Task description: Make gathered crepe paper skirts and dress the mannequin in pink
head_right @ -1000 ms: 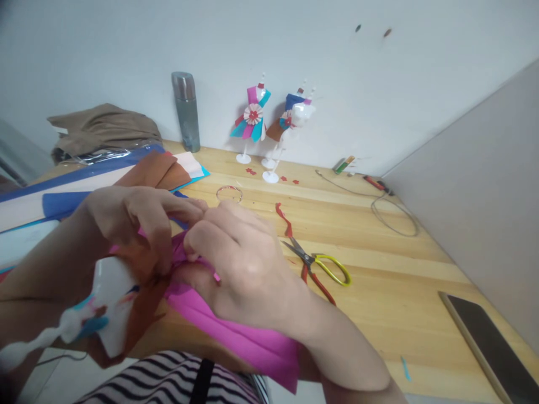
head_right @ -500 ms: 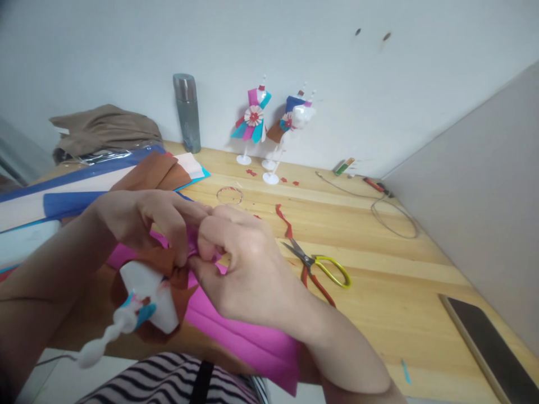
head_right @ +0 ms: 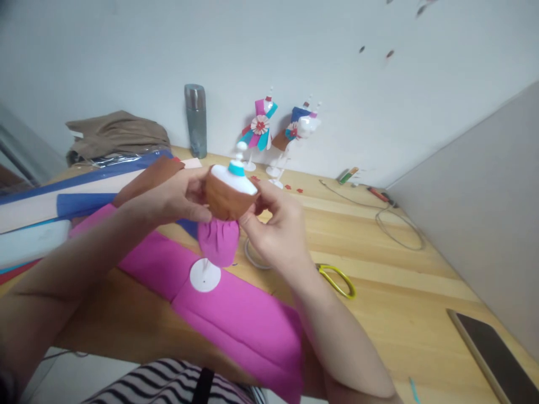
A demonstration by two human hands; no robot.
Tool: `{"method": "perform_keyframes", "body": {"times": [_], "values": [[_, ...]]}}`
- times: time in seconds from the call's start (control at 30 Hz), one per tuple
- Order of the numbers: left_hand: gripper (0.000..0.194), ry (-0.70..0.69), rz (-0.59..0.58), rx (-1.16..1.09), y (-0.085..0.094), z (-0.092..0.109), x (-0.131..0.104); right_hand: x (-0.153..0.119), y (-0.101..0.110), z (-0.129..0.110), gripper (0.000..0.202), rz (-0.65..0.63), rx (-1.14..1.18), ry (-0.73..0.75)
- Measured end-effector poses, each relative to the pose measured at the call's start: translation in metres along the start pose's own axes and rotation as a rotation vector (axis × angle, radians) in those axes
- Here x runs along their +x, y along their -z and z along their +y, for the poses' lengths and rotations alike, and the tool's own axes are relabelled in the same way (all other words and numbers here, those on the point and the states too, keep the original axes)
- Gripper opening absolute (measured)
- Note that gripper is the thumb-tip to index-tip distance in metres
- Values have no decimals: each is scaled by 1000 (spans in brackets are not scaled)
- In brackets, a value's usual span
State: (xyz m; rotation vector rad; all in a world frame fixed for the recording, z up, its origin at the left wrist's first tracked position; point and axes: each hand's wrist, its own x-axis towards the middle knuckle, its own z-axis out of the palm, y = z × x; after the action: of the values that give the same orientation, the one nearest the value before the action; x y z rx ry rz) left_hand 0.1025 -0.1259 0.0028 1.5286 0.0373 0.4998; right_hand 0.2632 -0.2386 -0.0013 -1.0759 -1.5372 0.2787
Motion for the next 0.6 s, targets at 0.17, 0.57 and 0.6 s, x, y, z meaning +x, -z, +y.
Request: {"method": "perform_keyframes", "body": {"times": [0.17, 0.57, 0.6], "values": [[58, 60, 163, -71, -1, -11, 6, 8, 4, 23, 18, 18, 223, -221], [66, 66, 395, 18, -12, -22, 7, 8, -4, 32, 32, -107, 172, -392], [66, 59, 395, 48, -13, -23, 7, 8, -5, 33, 31, -96, 205, -408]]}}
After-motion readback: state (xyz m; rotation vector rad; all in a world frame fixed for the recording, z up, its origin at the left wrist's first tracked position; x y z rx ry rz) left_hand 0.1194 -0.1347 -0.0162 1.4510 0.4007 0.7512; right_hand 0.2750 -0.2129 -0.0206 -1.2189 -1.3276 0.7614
